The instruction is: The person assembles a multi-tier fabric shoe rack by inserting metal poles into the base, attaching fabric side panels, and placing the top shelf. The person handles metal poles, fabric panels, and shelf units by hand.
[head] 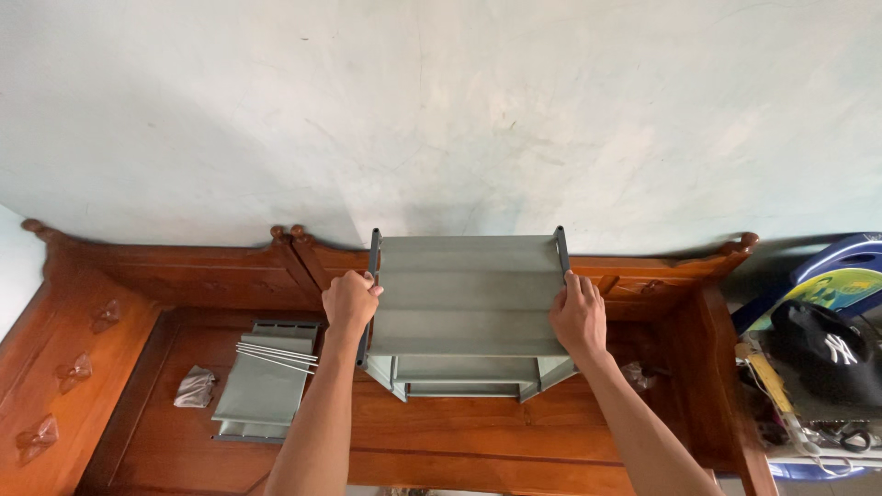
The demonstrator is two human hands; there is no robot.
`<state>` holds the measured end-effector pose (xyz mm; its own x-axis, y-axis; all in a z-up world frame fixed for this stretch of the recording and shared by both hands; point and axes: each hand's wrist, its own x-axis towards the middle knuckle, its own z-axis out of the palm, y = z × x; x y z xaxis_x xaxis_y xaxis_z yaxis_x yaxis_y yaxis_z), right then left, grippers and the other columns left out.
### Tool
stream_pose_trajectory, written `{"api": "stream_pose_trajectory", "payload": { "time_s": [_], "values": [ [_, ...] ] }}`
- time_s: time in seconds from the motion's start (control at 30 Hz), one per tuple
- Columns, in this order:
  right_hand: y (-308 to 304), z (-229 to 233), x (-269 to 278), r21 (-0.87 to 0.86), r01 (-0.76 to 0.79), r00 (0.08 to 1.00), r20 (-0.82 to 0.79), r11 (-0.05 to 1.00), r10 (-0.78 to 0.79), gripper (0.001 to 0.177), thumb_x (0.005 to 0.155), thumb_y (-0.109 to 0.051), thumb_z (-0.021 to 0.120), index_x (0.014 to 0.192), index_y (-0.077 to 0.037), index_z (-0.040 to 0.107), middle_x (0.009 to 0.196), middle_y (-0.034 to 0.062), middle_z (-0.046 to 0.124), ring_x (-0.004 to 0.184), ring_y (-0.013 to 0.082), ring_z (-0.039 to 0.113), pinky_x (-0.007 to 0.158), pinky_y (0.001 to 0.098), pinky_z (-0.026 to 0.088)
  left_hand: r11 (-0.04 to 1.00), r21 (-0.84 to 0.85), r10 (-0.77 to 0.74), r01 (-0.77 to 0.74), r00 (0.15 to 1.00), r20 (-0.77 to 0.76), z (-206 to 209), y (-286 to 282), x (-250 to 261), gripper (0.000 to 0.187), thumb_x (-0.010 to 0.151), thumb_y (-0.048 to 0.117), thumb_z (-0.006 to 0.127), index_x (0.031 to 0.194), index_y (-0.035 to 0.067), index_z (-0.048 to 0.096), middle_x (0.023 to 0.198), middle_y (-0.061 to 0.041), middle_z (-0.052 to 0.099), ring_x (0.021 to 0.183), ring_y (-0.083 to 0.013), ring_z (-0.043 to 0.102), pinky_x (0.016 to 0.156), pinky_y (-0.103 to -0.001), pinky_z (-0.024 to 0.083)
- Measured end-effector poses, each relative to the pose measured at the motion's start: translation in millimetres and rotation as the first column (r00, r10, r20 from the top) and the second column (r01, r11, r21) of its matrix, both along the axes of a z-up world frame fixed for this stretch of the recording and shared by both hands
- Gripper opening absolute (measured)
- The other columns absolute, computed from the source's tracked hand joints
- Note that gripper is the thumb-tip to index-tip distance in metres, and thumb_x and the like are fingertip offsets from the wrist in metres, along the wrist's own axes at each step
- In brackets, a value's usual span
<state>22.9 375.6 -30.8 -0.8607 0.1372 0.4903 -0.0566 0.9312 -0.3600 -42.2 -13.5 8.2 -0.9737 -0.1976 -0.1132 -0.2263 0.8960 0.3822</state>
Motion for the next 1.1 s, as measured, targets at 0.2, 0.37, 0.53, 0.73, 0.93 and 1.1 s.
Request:
{"api": "stream_pose_trajectory", "payload": {
  "time_s": [0.2, 0.37, 0.53, 0.73, 0.93, 1.1],
  "values": [
    [5, -6, 1, 0.045, -0.007, 1.0, -0.003, 0.999, 0.007, 0.034, 0.097, -0.009, 0.055, 0.128, 0.006, 0.061, 0.11, 0.0215, 0.068, 0.105, 0.0367, 0.065, 0.094, 0.0478, 0.052, 1.0, 0.0, -0.021, 0.021, 0.998, -0.065, 4, 3, 4, 0.019, 0.09, 0.032, 0.075, 0.103, 0.019, 0.079, 0.085, -0.007, 0.077, 0.085, -0.0255, 0.073, 0.079, -0.044, 0.053],
    [9, 7, -9, -0.022, 0.099, 0.97, 0.223, 0.995, -0.092, 0.023, 0.101, -0.017, 0.055, 0.116, -0.002, 0.065, 0.11, 0.0156, 0.069, 0.101, 0.0303, 0.066, 0.093, 0.0466, 0.053, 0.998, -0.039, -0.055, 0.054, 0.998, -0.023, 23, 5, 1, 0.02, 0.086, 0.031, 0.079, 0.096, 0.013, 0.08, 0.083, -0.005, 0.076, 0.089, -0.0253, 0.07, 0.087, -0.045, 0.049],
    [13, 32, -59, -0.089, 0.023, 0.984, 0.18, 0.996, -0.007, 0.036, 0.101, -0.017, 0.053, 0.132, -0.001, 0.059, 0.136, 0.0195, 0.059, 0.123, 0.0371, 0.055, 0.102, 0.0514, 0.045, 0.984, -0.135, -0.122, 0.113, 0.991, -0.059, 14, 10, -33, 0.024, 0.1, 0.025, 0.065, 0.109, 0.005, 0.074, 0.107, -0.01, 0.075, 0.103, -0.0271, 0.068, 0.093, -0.046, 0.049],
    [12, 24, -102, -0.008, -0.033, 0.929, 0.369, 0.999, 0.034, 0.043, 0.104, -0.018, 0.045, 0.144, -0.005, 0.053, 0.158, 0.0113, 0.044, 0.141, 0.0319, 0.042, 0.114, 0.05, 0.036, 0.95, -0.247, -0.252, 0.189, 0.932, -0.258, -30, 5, -73, 0.046, 0.089, 0.014, 0.064, 0.134, 0.005, 0.061, 0.119, -0.01, 0.07, 0.105, -0.029, 0.065, 0.088, -0.048, 0.047],
    [20, 12, -99, 0.027, -0.095, 0.966, 0.243, 0.995, 0.085, 0.053, 0.087, 0.005, 0.054, 0.14, -0.002, 0.059, 0.15, 0.0134, 0.054, 0.139, 0.0275, 0.048, 0.117, 0.0454, 0.037, 0.958, -0.221, -0.233, 0.184, 0.948, -0.217, -32, -4, -72, 0.029, 0.094, 0.017, 0.063, 0.122, 0.014, 0.073, 0.09, -0.008, 0.075, 0.098, -0.0252, 0.067, 0.092, -0.044, 0.046],
    [25, 22, -99, -0.086, -0.137, 0.943, 0.293, 0.987, 0.157, 0.051, 0.081, 0.013, 0.057, 0.13, 0.0, 0.065, 0.136, 0.0139, 0.066, 0.132, 0.0282, 0.06, 0.115, 0.0386, 0.046, 0.965, -0.219, -0.186, 0.144, 0.965, -0.184, -19, 1, -71, 0.037, 0.106, 0.023, 0.054, 0.079, 0.011, 0.076, 0.08, -0.007, 0.073, 0.093, -0.0243, 0.066, 0.094, -0.043, 0.045]
  ]
}}
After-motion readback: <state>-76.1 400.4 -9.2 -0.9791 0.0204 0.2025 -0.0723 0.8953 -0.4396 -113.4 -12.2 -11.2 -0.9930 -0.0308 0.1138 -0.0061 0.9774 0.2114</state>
